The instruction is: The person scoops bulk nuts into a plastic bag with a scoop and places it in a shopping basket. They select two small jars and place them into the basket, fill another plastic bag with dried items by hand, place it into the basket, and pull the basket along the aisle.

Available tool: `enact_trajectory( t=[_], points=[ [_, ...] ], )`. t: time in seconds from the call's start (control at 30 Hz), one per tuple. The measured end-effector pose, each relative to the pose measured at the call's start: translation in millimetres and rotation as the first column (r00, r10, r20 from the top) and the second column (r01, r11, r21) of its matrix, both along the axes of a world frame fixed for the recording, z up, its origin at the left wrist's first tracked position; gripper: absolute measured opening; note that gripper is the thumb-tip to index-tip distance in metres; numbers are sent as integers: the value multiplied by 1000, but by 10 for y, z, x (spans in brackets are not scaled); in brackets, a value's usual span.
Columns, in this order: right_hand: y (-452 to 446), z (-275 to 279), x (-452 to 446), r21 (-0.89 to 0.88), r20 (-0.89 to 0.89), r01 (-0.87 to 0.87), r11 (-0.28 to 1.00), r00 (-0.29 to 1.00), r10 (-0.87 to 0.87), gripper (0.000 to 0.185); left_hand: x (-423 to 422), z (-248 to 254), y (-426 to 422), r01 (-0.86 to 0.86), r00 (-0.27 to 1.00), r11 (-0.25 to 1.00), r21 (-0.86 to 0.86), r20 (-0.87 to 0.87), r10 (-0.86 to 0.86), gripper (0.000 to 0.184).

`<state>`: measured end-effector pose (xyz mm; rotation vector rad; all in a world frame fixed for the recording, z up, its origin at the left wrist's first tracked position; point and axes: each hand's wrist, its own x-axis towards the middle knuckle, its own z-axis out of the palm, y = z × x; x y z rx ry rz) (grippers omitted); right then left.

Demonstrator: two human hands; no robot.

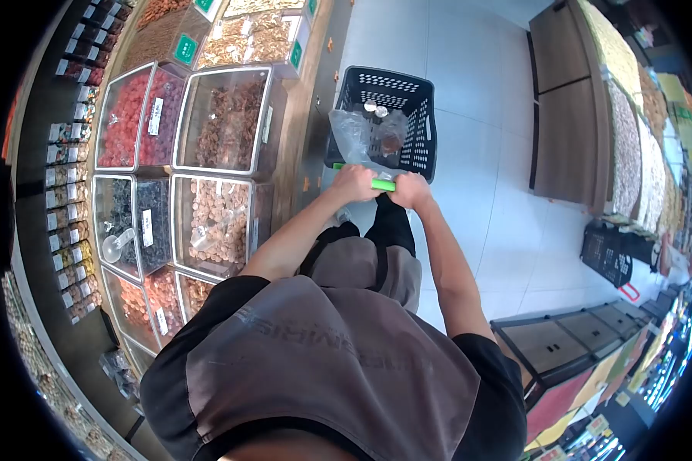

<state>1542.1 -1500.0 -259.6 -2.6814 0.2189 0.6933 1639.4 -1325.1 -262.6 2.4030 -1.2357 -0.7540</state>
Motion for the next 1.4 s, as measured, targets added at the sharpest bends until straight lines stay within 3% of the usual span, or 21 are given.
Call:
enact_trajectory(
  t=[0.17, 0.23, 0.3, 0.37, 0.47, 0.57, 0.7, 0.73, 0.8, 0.83, 0.87, 0.9, 0.93, 0.97, 1.0, 1.07, 1.1, 1.13, 1.17, 1.27, 1.4],
  points=[
    [-280, 95, 438, -8, 19, -24, 1000, 1000, 25, 33, 661, -110, -63, -219, 938, 913, -345, -332, 99, 44],
    [-391, 122, 590, 22, -2, 14, 1000, 1000, -14, 34, 957, -28, 14, -558, 782, 770, -308, -504, 366, 28],
    [-534, 31, 732, 24, 45, -20, 1000, 999, 19, 29, 1235, 261, 147, -804, 589, 430, -410, -644, 489, 18],
    [-660, 32, 889, 25, 57, -51, 998, 997, 49, 30, 1467, 877, 455, -944, 303, 11, -329, -855, 421, 17],
    [-849, -100, 1089, 65, 62, -107, 992, 993, 103, 31, 1559, 1338, 1273, -810, 228, -403, -427, -861, 455, 15],
    [-994, -108, 1301, 100, 74, -150, 984, 987, 143, 31, 1308, 945, 2401, -653, -13, -666, -360, -874, 485, 21],
    [-1111, -53, 1479, 110, 66, -146, 983, 988, 139, 32, 423, 355, 3315, -565, -180, -769, -300, -865, 469, 17],
    [-1135, -46, 1533, 107, 75, -123, 987, 991, 115, 31, 283, 177, 3437, -436, -265, -852, -291, -863, 430, 18],
    [-1174, -66, 1658, 118, 98, -152, 981, 985, 141, 31, -132, -231, 4010, -411, -149, -885, -219, -941, 303, 21],
    [-1213, -57, 1666, 123, 111, -171, 978, 981, 157, 31, -138, -178, 3915, -433, -162, -877, -209, -939, 303, 21],
    [-1238, -80, 1708, 123, 91, -168, 978, 983, 158, 31, -179, -96, 3861, -359, -487, -893, -271, -762, 427, 33],
    [-1241, -49, 1744, 125, 57, -164, 979, 986, 157, 31, -255, 127, 3748, -322, -752, -875, -361, -464, 468, 48],
    [-1249, -87, 1769, 125, 52, -169, 978, 985, 164, 32, -48, 998, 2830, -374, -918, -891, -258, -35, 396, 54],
    [-1243, -82, 1839, 124, 61, -182, 975, 983, 176, 32, -99, 1096, 2629, -621, -758, -730, -285, 456, 467, 58],
    [-1240, -7, 1868, 143, 49, -179, 973, 984, 173, 33, -159, 1044, 2536, -832, -532, -426, -355, 729, 432, 63],
    [-1229, -61, 1899, 162, 64, -178, 971, 983, 170, 34, -89, 1210, 2085, -966, -252, -58, -254, 860, 444, 63],
    [-1217, -143, 1879, 162, 84, -180, 970, 982, 168, 34, -17, 1218, 1746, -965, -218, 4, -262, 811, 543, 59],
    [-1208, -126, 1881, 164, 69, -170, 972, 985, 161, 34, 28, 1185, 1448, -918, -106, 238, -315, 777, 621, 57],
    [-1209, -101, 1883, 158, 75, -184, 970, 982, 174, 34, 136, 1096, 1199, -864, 23, 337, -375, 638, 770, 60],
    [-1229, -57, 1879, 168, 61, -165, 972, 986, 157, 35, 411, 900, 244, -817, 397, 452, -357, 220, 891, 66],
    [-1296, -66, 1867, 176, 68, -165, 971, 986, 155, 32, 899, 642, -767, -590, 755, 777, -220, 191, 627, 70]
  ],
)
